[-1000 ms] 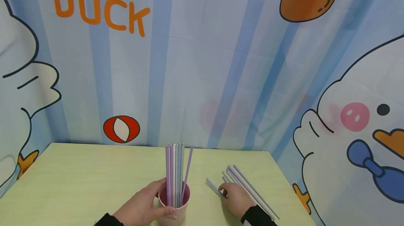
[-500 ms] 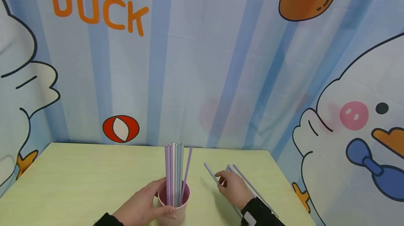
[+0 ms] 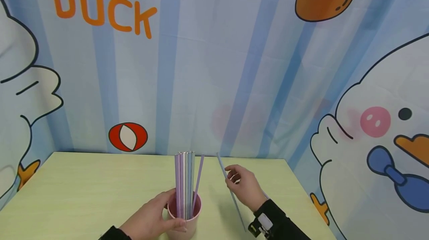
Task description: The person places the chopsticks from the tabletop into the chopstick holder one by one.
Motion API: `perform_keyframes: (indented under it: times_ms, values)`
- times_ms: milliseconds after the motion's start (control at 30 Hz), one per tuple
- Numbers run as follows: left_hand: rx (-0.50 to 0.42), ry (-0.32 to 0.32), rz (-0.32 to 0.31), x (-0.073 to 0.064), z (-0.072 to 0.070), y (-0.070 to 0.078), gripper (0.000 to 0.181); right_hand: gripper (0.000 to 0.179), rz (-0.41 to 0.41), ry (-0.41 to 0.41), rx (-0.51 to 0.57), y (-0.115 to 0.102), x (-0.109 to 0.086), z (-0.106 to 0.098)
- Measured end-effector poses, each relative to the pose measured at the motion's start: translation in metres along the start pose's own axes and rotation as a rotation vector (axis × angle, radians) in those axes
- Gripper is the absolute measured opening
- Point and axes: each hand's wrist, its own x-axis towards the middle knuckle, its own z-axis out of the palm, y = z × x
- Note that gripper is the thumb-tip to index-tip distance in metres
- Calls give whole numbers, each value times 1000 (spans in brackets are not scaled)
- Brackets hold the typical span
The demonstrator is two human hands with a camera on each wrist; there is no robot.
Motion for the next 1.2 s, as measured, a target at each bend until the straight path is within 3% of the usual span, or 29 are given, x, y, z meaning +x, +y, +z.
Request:
perform_keyframes:
  times_ms: [400,667,1200]
  values:
    - [-5,1,-5,0,0,1,95,26,-32,183,174,-31,17,-11]
    - [-5,6,-24,0,1,1,96,28,-53,227,267,-58,26,-18]
    - [-19,-2,-19,0,0,1,98,31,-119,284,425,-78,36,-13]
